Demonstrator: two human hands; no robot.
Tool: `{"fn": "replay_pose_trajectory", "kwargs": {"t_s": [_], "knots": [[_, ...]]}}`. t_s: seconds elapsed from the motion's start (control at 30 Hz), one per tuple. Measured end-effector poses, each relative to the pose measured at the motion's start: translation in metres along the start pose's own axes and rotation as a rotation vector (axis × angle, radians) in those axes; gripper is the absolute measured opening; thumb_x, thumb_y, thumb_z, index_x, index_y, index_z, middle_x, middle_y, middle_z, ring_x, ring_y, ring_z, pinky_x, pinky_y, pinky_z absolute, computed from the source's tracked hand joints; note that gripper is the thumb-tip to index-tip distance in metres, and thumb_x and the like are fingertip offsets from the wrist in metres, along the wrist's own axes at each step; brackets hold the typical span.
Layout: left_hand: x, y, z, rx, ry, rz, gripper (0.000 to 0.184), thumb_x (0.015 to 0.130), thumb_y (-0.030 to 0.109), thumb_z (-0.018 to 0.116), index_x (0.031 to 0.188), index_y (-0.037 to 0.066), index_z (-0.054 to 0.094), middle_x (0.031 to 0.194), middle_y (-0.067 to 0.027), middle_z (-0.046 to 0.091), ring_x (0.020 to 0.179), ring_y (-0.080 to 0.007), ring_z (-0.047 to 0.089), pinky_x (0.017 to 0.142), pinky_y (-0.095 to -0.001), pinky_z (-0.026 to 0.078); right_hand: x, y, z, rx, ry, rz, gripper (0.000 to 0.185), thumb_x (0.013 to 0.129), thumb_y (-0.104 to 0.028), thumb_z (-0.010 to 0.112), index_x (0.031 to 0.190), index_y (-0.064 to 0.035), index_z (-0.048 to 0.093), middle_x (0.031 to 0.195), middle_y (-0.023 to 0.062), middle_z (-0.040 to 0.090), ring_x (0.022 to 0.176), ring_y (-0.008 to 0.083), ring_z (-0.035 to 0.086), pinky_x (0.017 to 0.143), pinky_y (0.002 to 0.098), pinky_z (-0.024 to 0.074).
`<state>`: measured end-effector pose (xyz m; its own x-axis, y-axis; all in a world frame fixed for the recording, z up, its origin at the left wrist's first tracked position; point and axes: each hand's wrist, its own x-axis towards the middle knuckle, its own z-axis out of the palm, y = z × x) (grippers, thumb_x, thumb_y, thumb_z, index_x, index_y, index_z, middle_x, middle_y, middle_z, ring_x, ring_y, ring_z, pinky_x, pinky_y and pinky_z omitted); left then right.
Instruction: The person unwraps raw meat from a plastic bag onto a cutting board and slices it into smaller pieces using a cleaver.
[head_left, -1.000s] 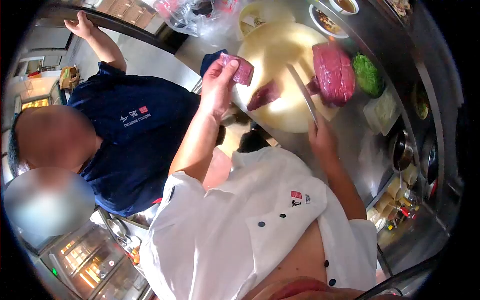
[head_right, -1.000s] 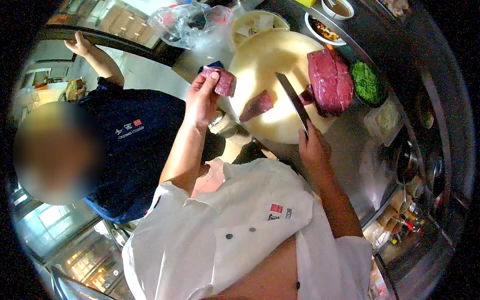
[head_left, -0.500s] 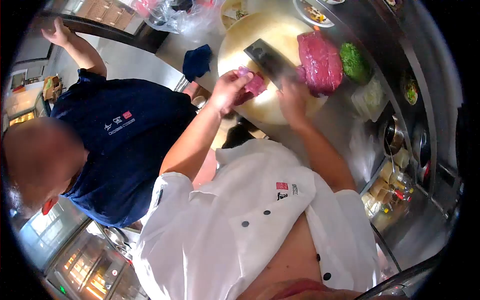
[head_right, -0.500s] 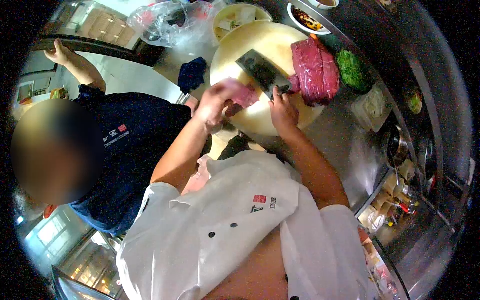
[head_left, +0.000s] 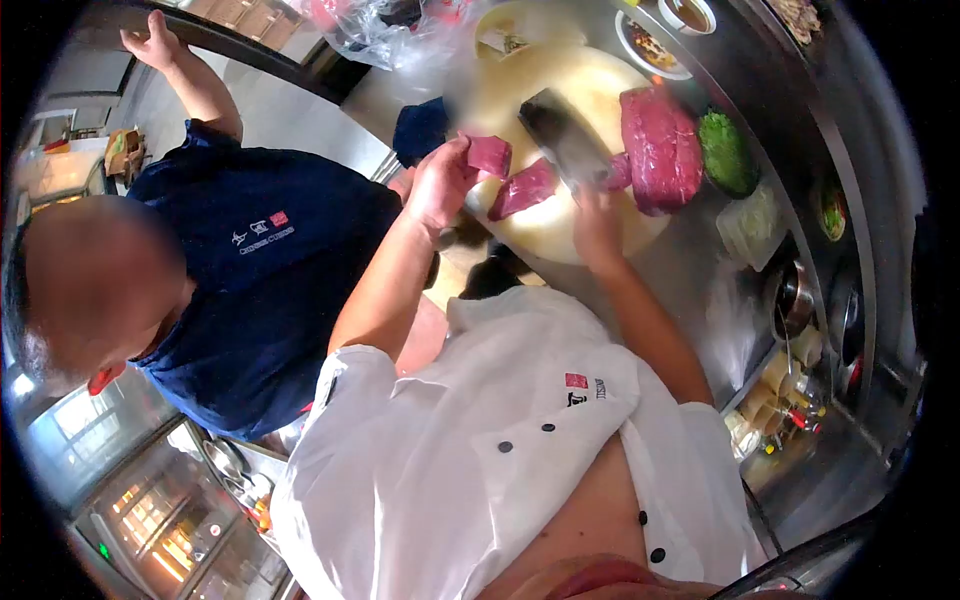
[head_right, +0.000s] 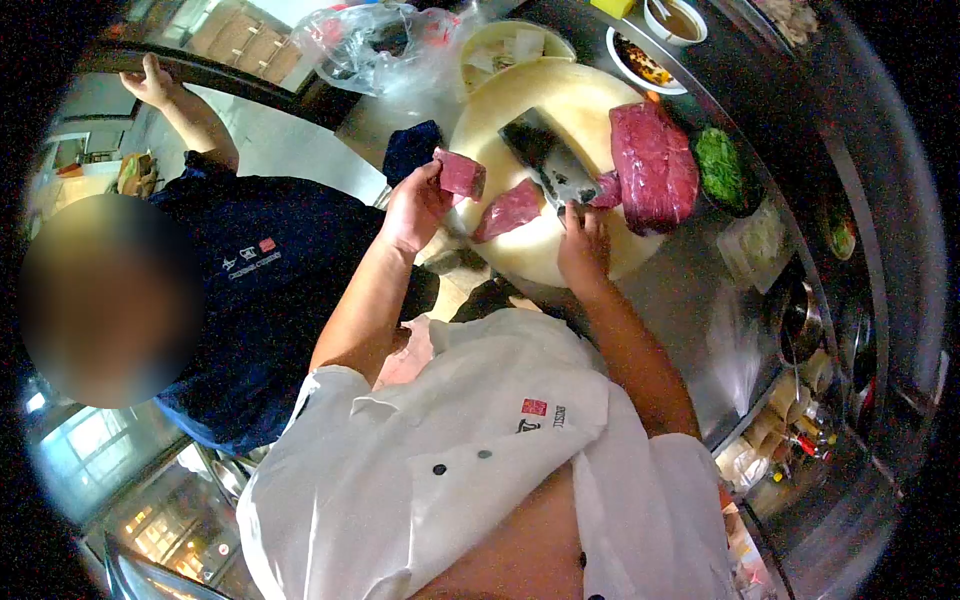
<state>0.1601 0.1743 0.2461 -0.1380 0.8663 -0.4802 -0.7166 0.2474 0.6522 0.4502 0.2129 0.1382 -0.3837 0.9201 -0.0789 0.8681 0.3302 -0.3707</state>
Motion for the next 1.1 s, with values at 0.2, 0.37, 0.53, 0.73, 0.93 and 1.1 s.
{"fn": "replay_pose_trajectory", "kwargs": {"t_s": [0.2,0.37,0.53,0.73,0.93,1.1], "knots": [[0.001,-0.009,-0.012,0.047,-0.047,0.009,0.028,0.102,0.026,0.055,0.119,0.006,0.062,0.115,-0.0066,0.066,0.107,-0.0200,0.063,0.099,-0.0385,0.048,-0.002,-0.022,-0.046,0.506,-0.076,0.081,0.041,0.100,-0.024,0.060,0.134,-0.0019,0.059,0.135,0.0207,0.055,0.123,0.0370,0.053,0.103,0.0478,0.0434],[-0.014,0.000,0.024,0.204,-0.080,0.112,0.020,0.103,0.020,0.060,0.114,0.004,0.063,0.110,-0.0056,0.068,0.098,-0.0164,0.065,0.093,-0.0335,0.051,0.019,-0.061,-0.078,1.857,-0.266,0.423,0.064,0.102,-0.056,0.050,0.132,0.0006,0.059,0.133,0.0148,0.059,0.133,0.0293,0.048,0.117,0.0456,0.0311],[-0.040,0.026,0.085,0.511,-0.104,0.310,0.019,0.097,0.009,0.069,0.112,-0.001,0.064,0.106,-0.0067,0.071,0.096,-0.0147,0.067,0.089,-0.0298,0.054,0.033,-0.074,-0.078,2.510,-0.439,0.461,0.082,0.097,-0.073,0.039,0.130,-0.0009,0.058,0.136,0.0154,0.058,0.134,0.0299,0.047,0.120,0.0453,0.0276],[-0.015,-0.011,0.095,0.771,-0.319,0.201,0.028,0.092,0.014,0.075,0.111,-0.002,0.063,0.093,-0.0061,0.069,0.080,-0.0113,0.064,0.068,-0.0267,0.052,0.030,-0.086,-0.073,2.726,-0.484,0.338,0.086,0.093,-0.076,0.042,0.131,-0.0013,0.062,0.127,0.0136,0.068,0.117,0.0264,0.063,0.109,0.0429,0.0419],[-0.017,-0.002,0.108,0.758,-0.324,0.044,0.032,0.090,0.013,0.077,0.112,-0.004,0.063,0.094,-0.0079,0.071,0.083,-0.0123,0.066,0.074,-0.0257,0.052,0.018,-0.081,-0.073,2.958,-0.584,0.130,0.090,0.091,-0.074,0.048,0.141,0.0004,0.052,0.140,0.0132,0.059,0.131,0.0260,0.053,0.115,0.0436,0.0333],[-0.050,0.031,0.140,0.738,-0.393,0.267,0.033,0.090,0.003,0.075,0.118,-0.006,0.060,0.101,-0.0099,0.072,0.090,-0.0130,0.068,0.077,-0.0281,0.056,0.020,-0.083,-0.085,3.017,-0.580,-0.009,0.102,0.089,-0.080,0.046,0.152,-0.0003,0.035,0.152,0.0177,0.045,0.141,0.0310,0.042,0.121,0.0497,0.0248]]}}
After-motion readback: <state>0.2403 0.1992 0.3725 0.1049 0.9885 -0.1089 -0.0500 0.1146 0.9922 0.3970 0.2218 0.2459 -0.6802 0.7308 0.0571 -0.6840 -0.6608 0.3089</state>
